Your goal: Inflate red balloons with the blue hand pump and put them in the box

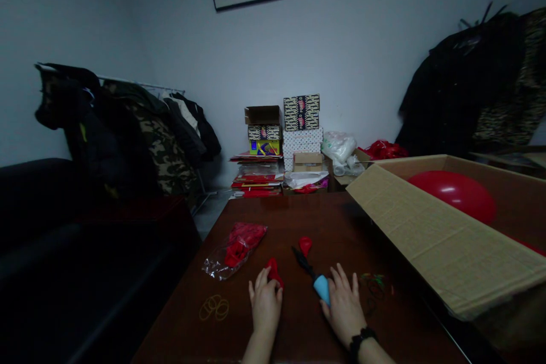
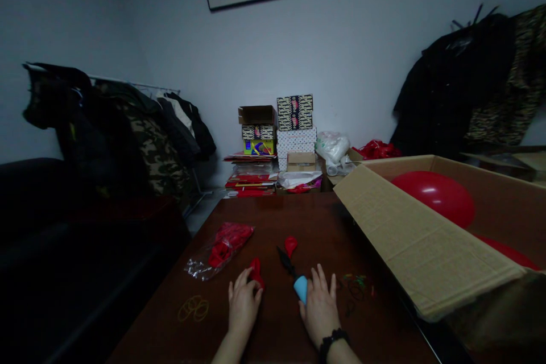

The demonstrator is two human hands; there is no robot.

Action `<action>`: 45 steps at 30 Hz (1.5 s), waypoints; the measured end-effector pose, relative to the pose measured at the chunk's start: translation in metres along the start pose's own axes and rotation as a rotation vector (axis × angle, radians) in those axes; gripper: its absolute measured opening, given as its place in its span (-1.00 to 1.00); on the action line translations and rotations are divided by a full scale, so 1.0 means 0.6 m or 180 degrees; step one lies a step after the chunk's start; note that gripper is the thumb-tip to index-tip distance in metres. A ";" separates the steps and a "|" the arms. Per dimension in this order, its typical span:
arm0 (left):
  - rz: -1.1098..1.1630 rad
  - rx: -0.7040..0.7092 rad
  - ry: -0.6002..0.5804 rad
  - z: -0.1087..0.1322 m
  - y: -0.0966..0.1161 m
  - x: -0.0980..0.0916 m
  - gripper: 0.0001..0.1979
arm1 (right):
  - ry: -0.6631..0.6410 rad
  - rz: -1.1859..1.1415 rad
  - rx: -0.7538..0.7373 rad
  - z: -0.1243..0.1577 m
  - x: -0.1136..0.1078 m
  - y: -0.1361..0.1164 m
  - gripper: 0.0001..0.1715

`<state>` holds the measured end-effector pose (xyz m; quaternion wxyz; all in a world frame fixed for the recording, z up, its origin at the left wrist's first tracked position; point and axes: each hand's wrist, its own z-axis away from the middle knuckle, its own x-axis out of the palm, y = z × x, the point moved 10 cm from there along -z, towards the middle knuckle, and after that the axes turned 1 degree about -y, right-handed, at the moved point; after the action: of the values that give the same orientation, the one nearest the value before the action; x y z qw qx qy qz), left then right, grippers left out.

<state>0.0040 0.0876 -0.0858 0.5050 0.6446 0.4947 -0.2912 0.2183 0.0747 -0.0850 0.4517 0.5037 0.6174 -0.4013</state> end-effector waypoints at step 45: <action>0.0755 -0.0139 0.1045 -0.066 -0.028 -0.105 -0.80 | 0.0549 -0.0910 -0.0929 0.068 -0.042 -0.032 -0.41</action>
<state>-0.0378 0.1030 -0.0243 0.4621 0.7260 0.4972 -0.1100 0.2078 0.0260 -0.0709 0.4039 0.3728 0.7704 -0.3231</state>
